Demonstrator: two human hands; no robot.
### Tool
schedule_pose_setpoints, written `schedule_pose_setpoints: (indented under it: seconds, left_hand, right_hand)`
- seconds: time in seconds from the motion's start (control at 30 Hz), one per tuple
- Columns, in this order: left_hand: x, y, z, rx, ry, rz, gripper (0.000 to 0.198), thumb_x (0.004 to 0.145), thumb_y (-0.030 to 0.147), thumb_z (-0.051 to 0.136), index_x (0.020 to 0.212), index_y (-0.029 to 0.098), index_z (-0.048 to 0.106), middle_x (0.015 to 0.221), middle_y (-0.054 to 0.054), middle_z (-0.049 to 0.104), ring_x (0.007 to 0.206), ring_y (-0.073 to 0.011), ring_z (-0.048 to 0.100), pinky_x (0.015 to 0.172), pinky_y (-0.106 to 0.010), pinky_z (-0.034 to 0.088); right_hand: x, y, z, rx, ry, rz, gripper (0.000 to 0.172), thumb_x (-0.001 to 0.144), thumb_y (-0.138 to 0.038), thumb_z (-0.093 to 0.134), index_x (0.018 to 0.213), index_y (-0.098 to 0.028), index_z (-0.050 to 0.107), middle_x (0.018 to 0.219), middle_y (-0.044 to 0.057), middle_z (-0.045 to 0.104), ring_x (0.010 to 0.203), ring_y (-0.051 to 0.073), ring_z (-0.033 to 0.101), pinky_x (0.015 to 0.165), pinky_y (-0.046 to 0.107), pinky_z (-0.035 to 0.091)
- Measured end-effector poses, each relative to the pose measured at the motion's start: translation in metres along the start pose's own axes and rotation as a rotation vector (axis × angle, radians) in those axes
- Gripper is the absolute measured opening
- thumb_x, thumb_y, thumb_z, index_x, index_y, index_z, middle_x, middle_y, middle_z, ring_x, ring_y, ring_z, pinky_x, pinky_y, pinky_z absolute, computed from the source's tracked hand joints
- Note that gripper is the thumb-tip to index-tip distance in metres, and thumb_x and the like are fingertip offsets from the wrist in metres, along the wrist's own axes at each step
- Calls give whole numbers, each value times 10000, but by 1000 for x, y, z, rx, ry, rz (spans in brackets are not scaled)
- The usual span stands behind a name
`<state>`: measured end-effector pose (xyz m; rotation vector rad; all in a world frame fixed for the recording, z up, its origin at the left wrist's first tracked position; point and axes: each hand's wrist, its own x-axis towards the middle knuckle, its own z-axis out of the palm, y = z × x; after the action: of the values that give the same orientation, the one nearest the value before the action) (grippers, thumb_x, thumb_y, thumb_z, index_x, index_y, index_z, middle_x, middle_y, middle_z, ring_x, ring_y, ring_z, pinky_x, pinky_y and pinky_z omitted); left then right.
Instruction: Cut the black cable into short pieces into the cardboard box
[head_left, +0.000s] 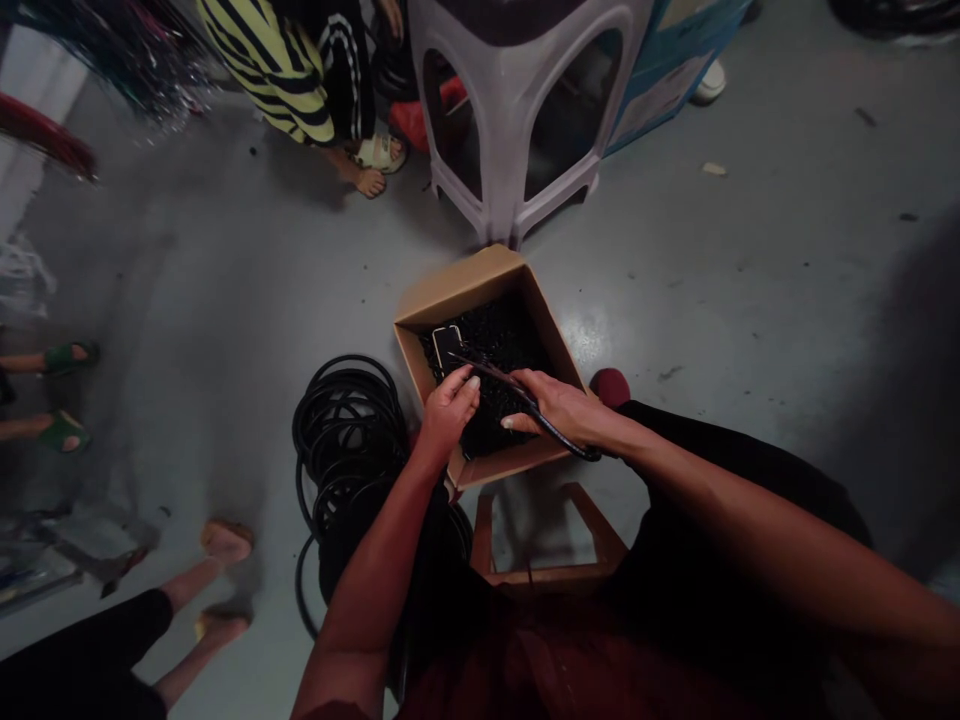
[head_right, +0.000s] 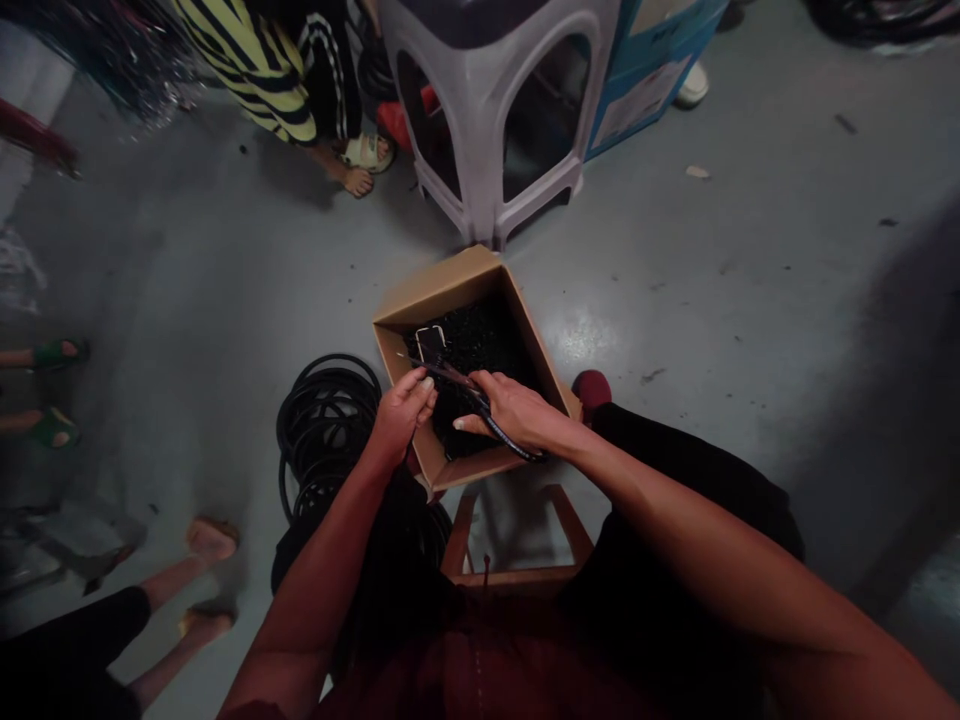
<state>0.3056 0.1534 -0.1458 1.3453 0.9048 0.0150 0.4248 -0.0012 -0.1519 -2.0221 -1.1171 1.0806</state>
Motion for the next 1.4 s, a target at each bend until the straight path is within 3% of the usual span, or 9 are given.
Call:
schedule_pose_setpoints:
  seconds: [0.17, 0.43, 0.6, 0.87, 0.97, 1.13, 1.4]
  left_hand:
    - [0, 2, 1, 94, -51, 72, 380, 821, 437, 562, 1028, 121, 608, 624, 46, 455, 510, -46, 358, 489, -190, 292]
    - [2, -1, 2, 122, -47, 80, 378, 827, 434, 556, 1069, 144, 576, 623, 45, 478, 511, -55, 386, 501, -194, 314]
    - [6, -9, -1, 172, -104, 84, 353, 842, 438, 538, 1065, 168, 583, 631, 41, 493, 522, -60, 405, 503, -190, 318]
    - [10, -10, 2, 202, -134, 43, 323, 860, 376, 505, 1079, 144, 555, 592, 60, 459, 468, -46, 354, 465, -186, 278]
    - [16, -18, 5, 196, -159, -17, 301, 862, 351, 498, 1067, 139, 556, 586, 63, 459, 450, -41, 352, 450, -181, 268]
    - [23, -41, 12, 248, -237, -218, 262, 879, 294, 485, 1058, 118, 561, 567, 60, 460, 413, -32, 342, 420, -171, 240]
    - [22, -56, 25, 237, -292, -365, 230, 903, 253, 461, 1063, 117, 556, 564, 61, 433, 376, -20, 311, 386, -161, 185]
  right_hand:
    - [-1, 4, 2, -85, 16, 18, 651, 790, -624, 562, 1268, -192, 469, 1112, 146, 572, 1030, 314, 562, 833, 419, 440]
    - [-2, 3, -2, 68, -58, -28, 619, 819, -592, 540, 1247, -149, 474, 1111, 153, 584, 1037, 295, 547, 850, 407, 434]
    - [-6, 2, -6, 152, -130, -10, 563, 834, -565, 529, 1218, -156, 482, 1089, 137, 590, 975, 265, 568, 814, 371, 437]
    - [-4, 6, 14, 91, -43, 98, 307, 873, -428, 468, 1045, -175, 478, 983, 100, 600, 871, 217, 574, 744, 304, 399]
    - [-7, 8, 25, 129, -81, 209, 206, 839, -316, 471, 1003, -194, 450, 880, 54, 600, 761, 182, 557, 661, 267, 369]
    - [-15, 17, 44, 217, -213, 469, 194, 793, -228, 441, 985, -208, 449, 790, 21, 606, 676, 160, 534, 587, 241, 336]
    - [-23, 31, 54, 182, -263, 573, 244, 792, -247, 441, 1029, -204, 478, 872, 66, 641, 730, 190, 570, 594, 249, 345]
